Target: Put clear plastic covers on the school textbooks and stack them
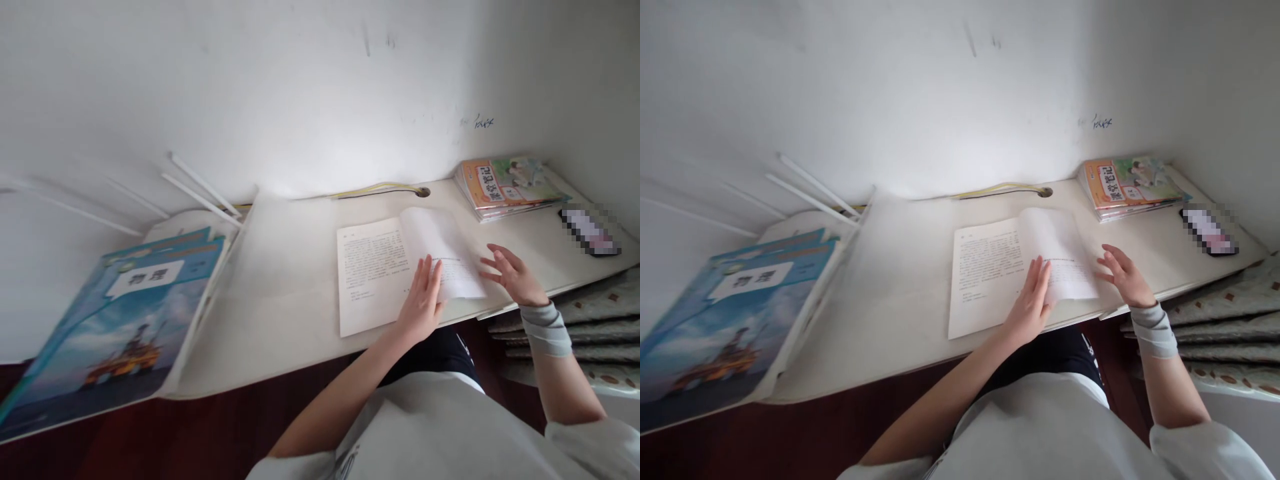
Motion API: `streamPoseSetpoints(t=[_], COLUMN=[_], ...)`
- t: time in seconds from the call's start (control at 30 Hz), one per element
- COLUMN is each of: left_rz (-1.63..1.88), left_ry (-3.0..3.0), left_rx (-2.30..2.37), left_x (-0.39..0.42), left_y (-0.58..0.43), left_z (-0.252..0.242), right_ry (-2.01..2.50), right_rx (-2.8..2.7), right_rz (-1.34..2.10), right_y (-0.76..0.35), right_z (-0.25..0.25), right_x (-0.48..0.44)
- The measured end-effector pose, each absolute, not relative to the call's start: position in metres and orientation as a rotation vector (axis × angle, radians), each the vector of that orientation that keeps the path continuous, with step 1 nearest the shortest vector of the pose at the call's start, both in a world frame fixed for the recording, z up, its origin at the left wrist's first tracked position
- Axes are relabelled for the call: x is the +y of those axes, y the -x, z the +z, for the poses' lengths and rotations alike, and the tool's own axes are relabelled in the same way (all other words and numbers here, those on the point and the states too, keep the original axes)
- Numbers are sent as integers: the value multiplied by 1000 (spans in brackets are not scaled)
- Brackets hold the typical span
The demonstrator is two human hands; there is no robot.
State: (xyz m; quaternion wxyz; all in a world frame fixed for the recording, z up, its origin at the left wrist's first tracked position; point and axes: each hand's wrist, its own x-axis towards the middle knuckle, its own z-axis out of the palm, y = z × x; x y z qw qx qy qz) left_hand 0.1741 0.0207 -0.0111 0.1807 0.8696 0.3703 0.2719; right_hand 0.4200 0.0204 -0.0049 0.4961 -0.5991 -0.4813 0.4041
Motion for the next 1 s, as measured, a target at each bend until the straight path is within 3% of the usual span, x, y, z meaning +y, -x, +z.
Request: streamPoseSetpoints(t=[0.23, 0.43, 0.6, 1.0], left_rz=[877, 1230, 643, 905], left_ry=[-2324, -1974, -1765, -937], left_rx=[968, 1733, 2032, 1310], left_x=[4, 40, 54, 50], left_y=[-153, -49, 9, -7], left_z=[2, 1, 5, 16], right_ry=[1265, 1173, 1174, 1136], right_rx=[-1151, -1345, -1309, -1344], right_rz=[1128, 1164, 1198, 1352], right_y=[-365, -336, -337, -308], right_z=[25, 38, 35, 3], right_x=[32, 43, 50, 41])
